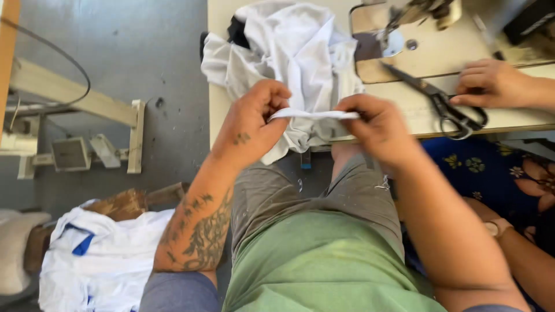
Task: Trimming excess fabric and loose threads from a white garment using scissors at a sewing station.
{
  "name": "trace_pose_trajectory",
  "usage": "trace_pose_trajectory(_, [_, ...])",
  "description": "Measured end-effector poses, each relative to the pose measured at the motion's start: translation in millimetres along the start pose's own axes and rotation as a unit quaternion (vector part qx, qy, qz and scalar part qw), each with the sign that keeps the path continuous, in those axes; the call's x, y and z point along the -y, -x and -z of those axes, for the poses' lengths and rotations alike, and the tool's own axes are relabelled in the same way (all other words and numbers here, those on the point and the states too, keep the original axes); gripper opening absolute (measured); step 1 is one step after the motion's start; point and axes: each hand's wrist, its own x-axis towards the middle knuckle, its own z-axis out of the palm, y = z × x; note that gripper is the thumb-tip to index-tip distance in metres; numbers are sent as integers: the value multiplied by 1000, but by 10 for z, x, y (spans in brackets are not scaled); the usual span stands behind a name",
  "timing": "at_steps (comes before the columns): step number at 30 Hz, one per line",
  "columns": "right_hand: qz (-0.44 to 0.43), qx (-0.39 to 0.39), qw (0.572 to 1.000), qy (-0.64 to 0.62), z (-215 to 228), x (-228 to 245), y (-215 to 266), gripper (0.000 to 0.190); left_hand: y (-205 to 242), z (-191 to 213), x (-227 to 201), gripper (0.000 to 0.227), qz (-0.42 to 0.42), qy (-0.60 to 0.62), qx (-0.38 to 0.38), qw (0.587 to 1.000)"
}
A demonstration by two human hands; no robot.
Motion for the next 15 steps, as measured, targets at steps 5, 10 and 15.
trace_pose_trajectory(5, [-26,78,989,-119,387,415,-110,11,-58,130,-53,10,64,99,153,981])
trace_pose_trajectory(10, [192,-20,980,48,320,615,-218,31,-109,34,56,25,22,159,165,973])
trace_pose_trajectory(15, [249,-77,959,106,9,745,-76,17,-72,-39,78,28,5,123,163,979])
